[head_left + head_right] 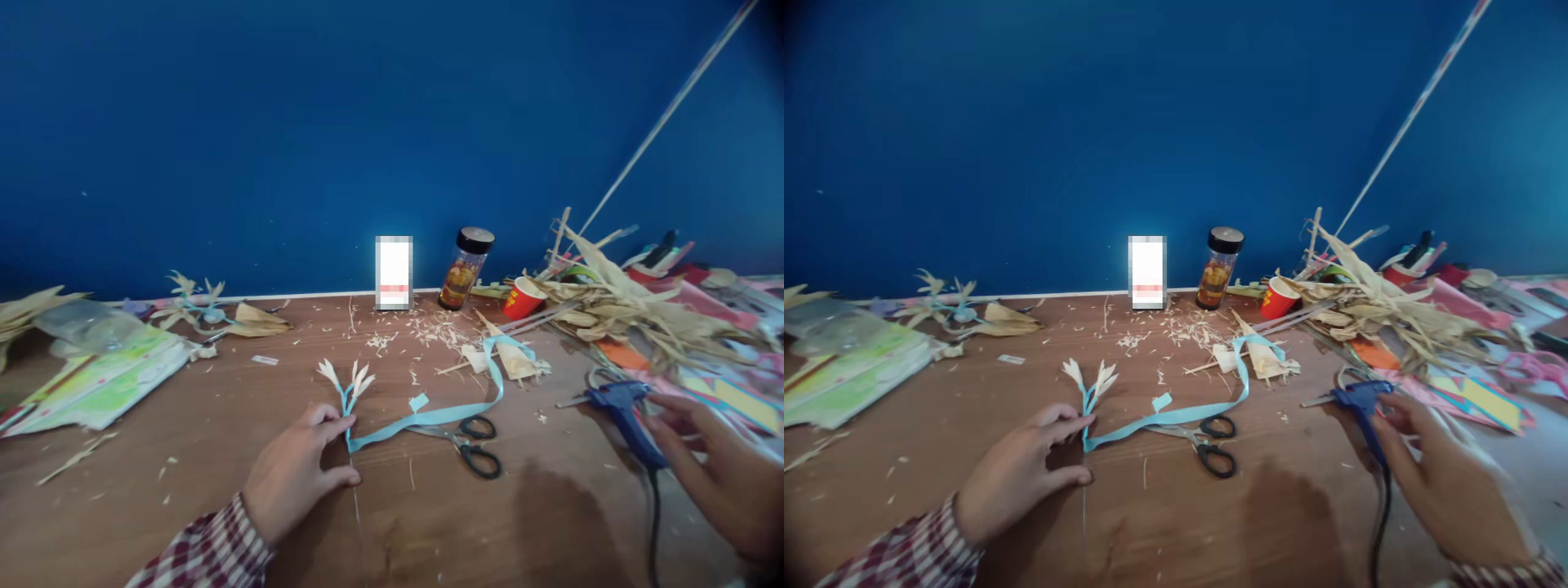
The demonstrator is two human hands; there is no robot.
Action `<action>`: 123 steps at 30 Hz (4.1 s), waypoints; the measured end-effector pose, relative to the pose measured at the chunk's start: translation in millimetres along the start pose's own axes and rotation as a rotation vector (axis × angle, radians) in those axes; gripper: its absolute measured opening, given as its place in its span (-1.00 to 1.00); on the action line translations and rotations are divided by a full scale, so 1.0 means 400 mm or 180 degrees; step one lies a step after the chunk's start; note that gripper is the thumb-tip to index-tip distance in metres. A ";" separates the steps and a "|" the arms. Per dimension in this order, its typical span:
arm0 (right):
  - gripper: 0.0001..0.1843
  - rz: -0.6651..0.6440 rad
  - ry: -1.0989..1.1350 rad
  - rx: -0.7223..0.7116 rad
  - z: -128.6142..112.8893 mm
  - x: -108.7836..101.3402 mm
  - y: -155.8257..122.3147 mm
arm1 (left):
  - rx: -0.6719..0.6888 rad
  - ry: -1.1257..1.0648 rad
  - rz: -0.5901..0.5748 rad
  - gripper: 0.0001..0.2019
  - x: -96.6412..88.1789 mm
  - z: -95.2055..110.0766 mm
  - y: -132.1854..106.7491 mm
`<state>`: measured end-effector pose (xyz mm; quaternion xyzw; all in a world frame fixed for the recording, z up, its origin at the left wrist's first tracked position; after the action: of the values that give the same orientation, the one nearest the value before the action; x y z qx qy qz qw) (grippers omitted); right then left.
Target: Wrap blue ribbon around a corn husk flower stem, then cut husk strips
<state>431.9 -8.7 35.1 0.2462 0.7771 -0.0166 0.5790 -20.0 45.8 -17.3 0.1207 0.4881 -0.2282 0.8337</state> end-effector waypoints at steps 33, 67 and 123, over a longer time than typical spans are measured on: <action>-0.83 -0.2318 -0.0684 -0.2481 -0.800 0.340 -0.194 | 0.0073 -0.0114 0.0044 -0.53 -0.006 0.012 -0.004; -0.66 -0.3392 0.0188 -0.1193 -0.781 0.426 -0.157 | -0.0032 0.0006 0.0078 -0.48 -0.001 0.014 -0.008; -0.77 -0.3345 0.1917 -0.0911 -0.748 0.398 -0.164 | -0.1019 -0.3221 0.0761 -0.76 0.040 -0.048 0.028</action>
<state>105.7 84.7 -28.0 -0.2552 0.9181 -0.1249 0.2762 -22.3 59.3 -41.1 -0.0780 0.0373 -0.0842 0.9927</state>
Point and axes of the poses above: each hand's wrist, its own y-axis towards the middle knuckle, its own x-axis out of the palm, z = x × y, the point moved 6 cm from there along y, towards the middle knuckle, and after that the axes turned 11 degrees about x, right-handed, at the moved point
